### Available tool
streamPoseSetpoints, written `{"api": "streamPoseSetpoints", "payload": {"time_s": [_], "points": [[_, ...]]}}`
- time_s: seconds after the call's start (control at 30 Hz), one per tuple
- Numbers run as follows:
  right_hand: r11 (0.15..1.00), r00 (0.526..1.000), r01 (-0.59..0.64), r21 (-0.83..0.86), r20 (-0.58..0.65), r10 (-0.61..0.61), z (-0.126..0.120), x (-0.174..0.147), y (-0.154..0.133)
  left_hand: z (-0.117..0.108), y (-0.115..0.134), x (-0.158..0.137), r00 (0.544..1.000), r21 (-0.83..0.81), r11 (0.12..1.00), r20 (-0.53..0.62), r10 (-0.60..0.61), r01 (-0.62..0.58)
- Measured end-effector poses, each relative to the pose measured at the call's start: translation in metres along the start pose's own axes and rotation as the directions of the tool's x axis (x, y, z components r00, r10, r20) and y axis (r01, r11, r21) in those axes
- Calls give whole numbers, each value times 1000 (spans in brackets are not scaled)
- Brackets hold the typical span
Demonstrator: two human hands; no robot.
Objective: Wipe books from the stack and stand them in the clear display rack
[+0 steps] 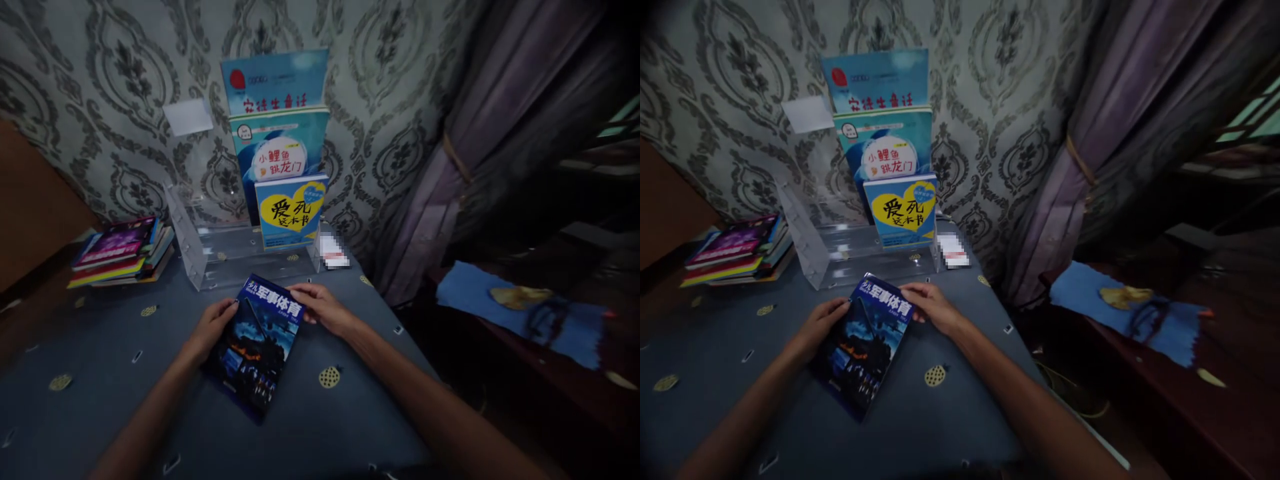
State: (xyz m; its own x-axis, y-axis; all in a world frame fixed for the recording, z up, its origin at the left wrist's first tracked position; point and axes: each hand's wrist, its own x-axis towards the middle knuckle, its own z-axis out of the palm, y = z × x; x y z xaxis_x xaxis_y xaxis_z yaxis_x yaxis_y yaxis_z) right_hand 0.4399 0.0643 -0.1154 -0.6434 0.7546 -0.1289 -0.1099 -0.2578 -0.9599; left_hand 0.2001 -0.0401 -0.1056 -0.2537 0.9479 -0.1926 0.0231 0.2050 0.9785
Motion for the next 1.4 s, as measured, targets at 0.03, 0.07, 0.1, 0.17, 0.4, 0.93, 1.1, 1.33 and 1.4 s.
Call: {"api": "streamPoseSetpoints", "payload": {"time_s": [0.03,0.07,0.1,0.17,0.4,0.93,1.1,1.33,1.4], "points": [[1000,1000,-5,13,0,5,2,0,1,0,1,-3,999,-54,998,-18,-42,41],[1000,1000,-8,24,2,8,3,-1,1,0,2,-7,997,-104,992,-35,-72,68],[999,1000,-12,31,9,12,5,-1,1,0,3,-10,994,-150,985,-45,-96,89],[999,999,-21,46,45,19,9,-3,0,0,6,-15,991,-225,968,-45,-126,112],[996,996,-8,90,88,0,16,-6,-7,0,16,-18,993,-317,944,-46,-106,86],[995,900,56,-77,436,-17,19,-1,-16,-2,35,-8,994,-340,934,-31,103,-107],[931,917,228,-286,385,-107,14,3,-42,-25,56,-6,957,-21,982,221,188,-188],[708,891,453,-541,244,-383,9,3,-87,-34,60,-2,946,56,988,300,122,-145],[634,738,516,-576,-76,-670,-3,12,-106,-35,59,-3,954,-6,989,263,145,-148]]}}
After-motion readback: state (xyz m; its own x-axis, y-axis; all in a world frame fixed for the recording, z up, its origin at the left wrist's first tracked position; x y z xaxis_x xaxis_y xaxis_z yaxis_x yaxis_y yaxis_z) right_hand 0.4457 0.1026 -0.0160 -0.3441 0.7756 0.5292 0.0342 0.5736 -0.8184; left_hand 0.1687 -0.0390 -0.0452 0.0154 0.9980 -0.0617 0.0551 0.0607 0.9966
